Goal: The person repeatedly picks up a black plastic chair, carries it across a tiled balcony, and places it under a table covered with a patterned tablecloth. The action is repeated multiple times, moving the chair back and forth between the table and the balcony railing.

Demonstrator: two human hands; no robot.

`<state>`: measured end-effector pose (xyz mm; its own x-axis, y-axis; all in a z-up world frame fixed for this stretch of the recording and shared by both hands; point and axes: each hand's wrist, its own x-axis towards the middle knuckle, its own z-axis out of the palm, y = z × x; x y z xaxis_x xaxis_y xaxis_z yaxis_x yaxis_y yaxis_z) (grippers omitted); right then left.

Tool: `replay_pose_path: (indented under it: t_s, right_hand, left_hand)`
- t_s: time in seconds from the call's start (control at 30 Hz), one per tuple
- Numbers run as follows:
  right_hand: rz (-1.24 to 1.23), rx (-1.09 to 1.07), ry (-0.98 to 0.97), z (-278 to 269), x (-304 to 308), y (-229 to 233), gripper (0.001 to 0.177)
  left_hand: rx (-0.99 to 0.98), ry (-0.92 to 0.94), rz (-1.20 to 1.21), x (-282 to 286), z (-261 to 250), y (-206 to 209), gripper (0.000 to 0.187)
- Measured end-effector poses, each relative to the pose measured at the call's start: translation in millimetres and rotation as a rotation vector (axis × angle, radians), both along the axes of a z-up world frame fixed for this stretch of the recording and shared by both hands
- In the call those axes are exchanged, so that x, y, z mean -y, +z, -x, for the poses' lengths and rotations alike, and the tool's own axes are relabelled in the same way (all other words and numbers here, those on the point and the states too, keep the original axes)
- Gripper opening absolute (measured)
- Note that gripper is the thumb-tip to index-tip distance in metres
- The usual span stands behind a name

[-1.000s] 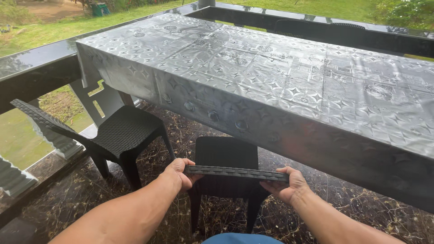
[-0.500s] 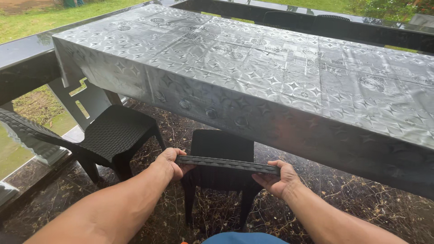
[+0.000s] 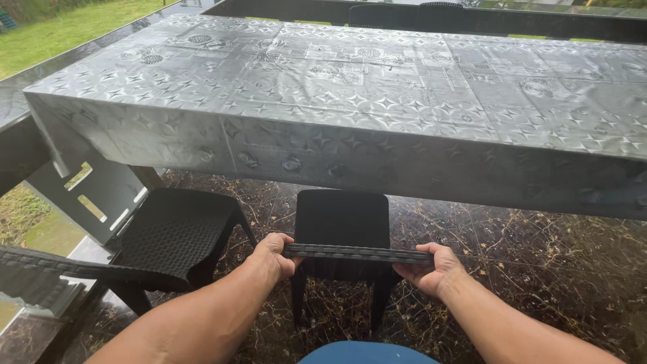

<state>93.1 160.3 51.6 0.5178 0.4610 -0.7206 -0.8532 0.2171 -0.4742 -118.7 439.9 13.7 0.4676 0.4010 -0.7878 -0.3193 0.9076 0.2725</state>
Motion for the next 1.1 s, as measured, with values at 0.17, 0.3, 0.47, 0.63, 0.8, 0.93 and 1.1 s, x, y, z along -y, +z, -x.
replay_pose_path:
  t_s: [0.17,0.3,0.47,0.63,0.8,0.93,1.1]
  right_hand:
    - [0.063,-0.025,-0.082,11.6,5.7,3.9,0.016]
    - [0.074,-0.022,-0.056,4.6,10.1,1.7,0.012]
    - [0.082,-0.04,-0.067,7.0,19.8,-13.1,0.015]
    - [0.104,-0.075,-0.064,8.3,31.8,-14.6,0.016]
    - [0.103,-0.06,-0.031,20.8,44.4,-15.3,0.012]
    - [0.095,-0.018,0.001,37.7,51.6,-12.8,0.009]
    - [0.097,0.002,0.044,54.1,58.0,-6.4,0.013]
  left_hand:
    - [-0.027,-0.074,-0.021,6.1,8.1,-0.8,0.01]
    - [-0.017,-0.087,-0.036,11.0,5.7,1.3,0.012]
    - [-0.035,-0.05,0.015,18.4,12.4,7.3,0.015]
    - [-0.093,-0.035,0.056,32.9,17.8,14.4,0.016]
    - [-0.072,-0.038,0.04,41.9,28.9,5.0,0.015]
    - [-0.053,-0.01,-0.046,47.6,39.6,1.4,0.013]
    - [-0.183,-0.002,-0.173,58.6,52.5,14.0,0.017]
